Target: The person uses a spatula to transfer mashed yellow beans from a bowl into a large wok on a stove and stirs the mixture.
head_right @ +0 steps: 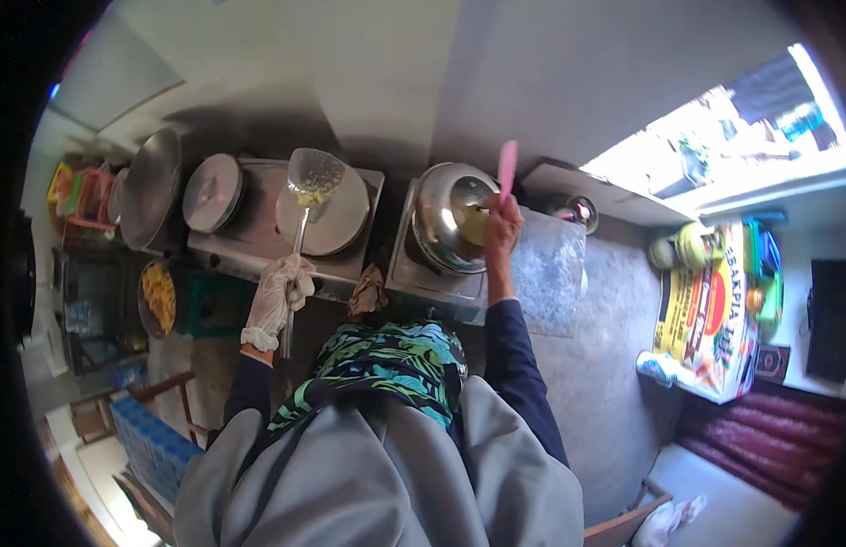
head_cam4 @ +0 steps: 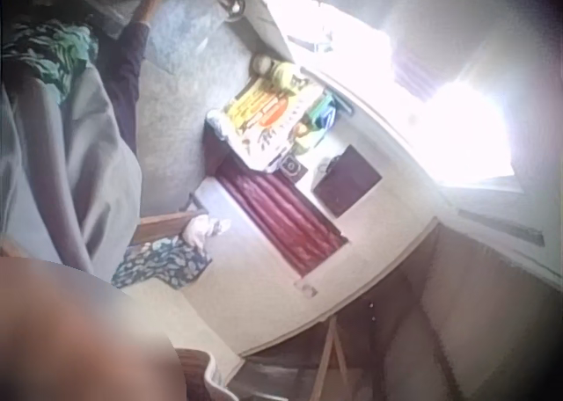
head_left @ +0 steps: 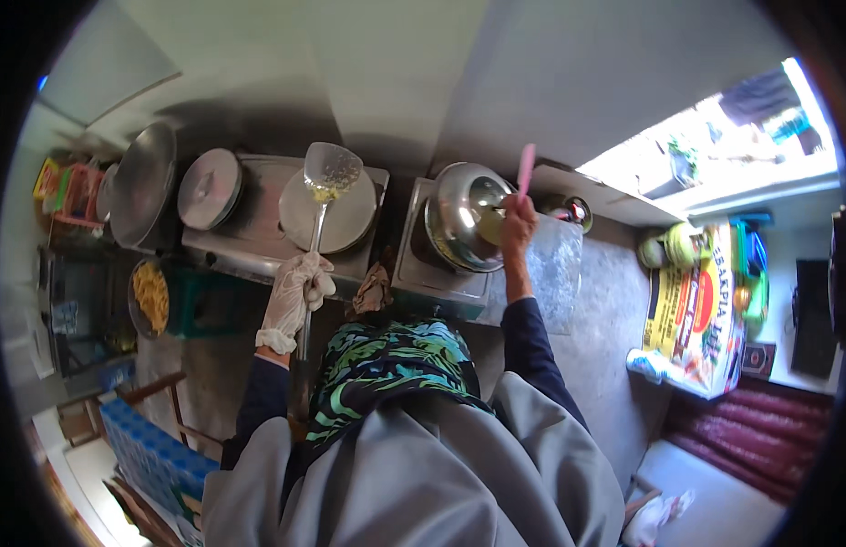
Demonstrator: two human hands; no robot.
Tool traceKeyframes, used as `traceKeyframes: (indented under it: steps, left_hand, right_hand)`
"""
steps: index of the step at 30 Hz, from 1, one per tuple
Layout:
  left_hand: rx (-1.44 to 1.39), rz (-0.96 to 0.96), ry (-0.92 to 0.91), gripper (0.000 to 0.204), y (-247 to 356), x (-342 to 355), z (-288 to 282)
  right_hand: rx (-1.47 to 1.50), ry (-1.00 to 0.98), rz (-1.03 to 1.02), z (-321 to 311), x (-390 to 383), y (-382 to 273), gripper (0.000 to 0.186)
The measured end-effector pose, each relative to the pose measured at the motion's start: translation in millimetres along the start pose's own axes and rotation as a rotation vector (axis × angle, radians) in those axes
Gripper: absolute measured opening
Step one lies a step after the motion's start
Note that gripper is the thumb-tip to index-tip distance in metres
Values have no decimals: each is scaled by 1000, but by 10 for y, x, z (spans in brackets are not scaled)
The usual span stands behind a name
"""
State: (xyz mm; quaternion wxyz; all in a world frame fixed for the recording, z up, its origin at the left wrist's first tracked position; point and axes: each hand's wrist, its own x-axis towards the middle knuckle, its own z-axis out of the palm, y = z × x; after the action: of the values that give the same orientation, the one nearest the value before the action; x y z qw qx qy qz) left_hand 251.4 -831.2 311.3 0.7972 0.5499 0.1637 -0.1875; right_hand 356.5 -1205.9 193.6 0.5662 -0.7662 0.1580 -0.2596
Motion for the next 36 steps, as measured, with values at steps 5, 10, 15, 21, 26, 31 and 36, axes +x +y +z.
traceKeyframes:
  steps: [5, 10, 15, 21, 26, 31, 36]
  left_hand:
    - [-65, 76, 70, 27, 18, -111, -282]
    - [-147, 61, 201, 24, 117, -209, -614]
    - [-159, 93, 222, 25, 252, -319, -964]
    - [-110, 118, 266, 27, 249, -440, -1389]
    - [-108, 53, 251, 29, 237, -416, -1623]
    - [-104, 35, 226, 29, 250, -382, -1742]
    - [-104, -4, 128, 28, 299, -172, -1617]
  right_hand:
    - [33, -22, -98, 144, -34, -745, 16]
    - [-231, -213, -408, 918, -562, -1319, 7]
    - [-188, -306, -556, 1865, -886, -1126, 6]
    - [-310, -494, -534, 2910, -1243, -748, 7]
    - [-390, -529, -578, 3216, -1377, -390, 9]
    - [-434, -588, -444, 3208, -1595, -290, 10]
    - [-451, -488, -416, 3105, -1491, -258, 9]
